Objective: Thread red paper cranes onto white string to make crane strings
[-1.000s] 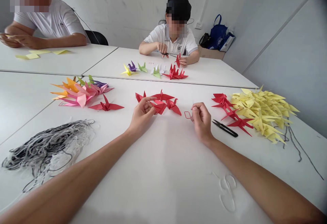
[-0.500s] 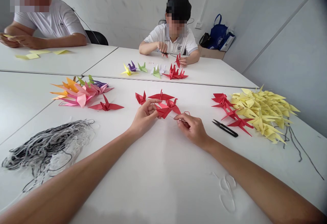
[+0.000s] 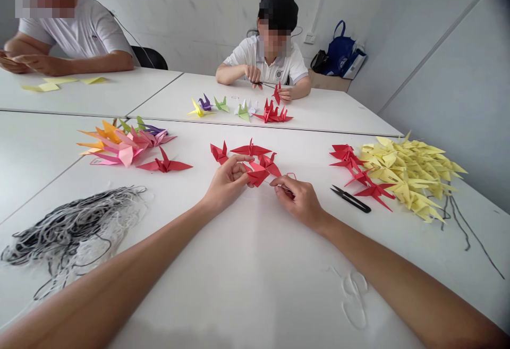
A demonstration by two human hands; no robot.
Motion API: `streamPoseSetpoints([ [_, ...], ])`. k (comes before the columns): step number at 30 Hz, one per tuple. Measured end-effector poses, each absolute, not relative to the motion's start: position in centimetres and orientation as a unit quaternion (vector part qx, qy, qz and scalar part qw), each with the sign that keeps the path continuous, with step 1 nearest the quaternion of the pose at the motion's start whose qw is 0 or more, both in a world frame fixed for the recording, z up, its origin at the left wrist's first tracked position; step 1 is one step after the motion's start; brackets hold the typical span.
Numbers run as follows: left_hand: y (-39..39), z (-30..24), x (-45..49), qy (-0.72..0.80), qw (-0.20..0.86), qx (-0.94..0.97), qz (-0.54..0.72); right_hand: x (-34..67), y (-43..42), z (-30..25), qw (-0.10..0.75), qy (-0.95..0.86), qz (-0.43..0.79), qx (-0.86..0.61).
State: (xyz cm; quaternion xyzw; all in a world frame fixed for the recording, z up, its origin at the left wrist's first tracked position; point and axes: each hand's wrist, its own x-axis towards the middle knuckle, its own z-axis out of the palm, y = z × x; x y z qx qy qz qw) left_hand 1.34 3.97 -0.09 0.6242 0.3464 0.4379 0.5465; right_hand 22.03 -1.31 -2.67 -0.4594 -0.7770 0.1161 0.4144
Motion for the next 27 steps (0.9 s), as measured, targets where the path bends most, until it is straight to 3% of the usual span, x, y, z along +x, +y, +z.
streamPoseSetpoints([
  [4, 3.8, -0.2, 1.4, 0.345, 0.525, 0.636, 0.447, 22.0, -1.3, -2.7, 0.413, -0.774, 0.115, -0.467],
  [12, 3.0, -0.4, 1.6, 0.354, 0.374, 0.736, 0.439, 21.9, -1.0, -2.3, 0.402, -0.769, 0.163, -0.469],
  [27, 2.8, -0.5, 1.8, 0.345, 0.353, 0.767, 0.409, 22.0, -1.0, -1.4, 0.403, -0.711, 0.356, -0.454],
])
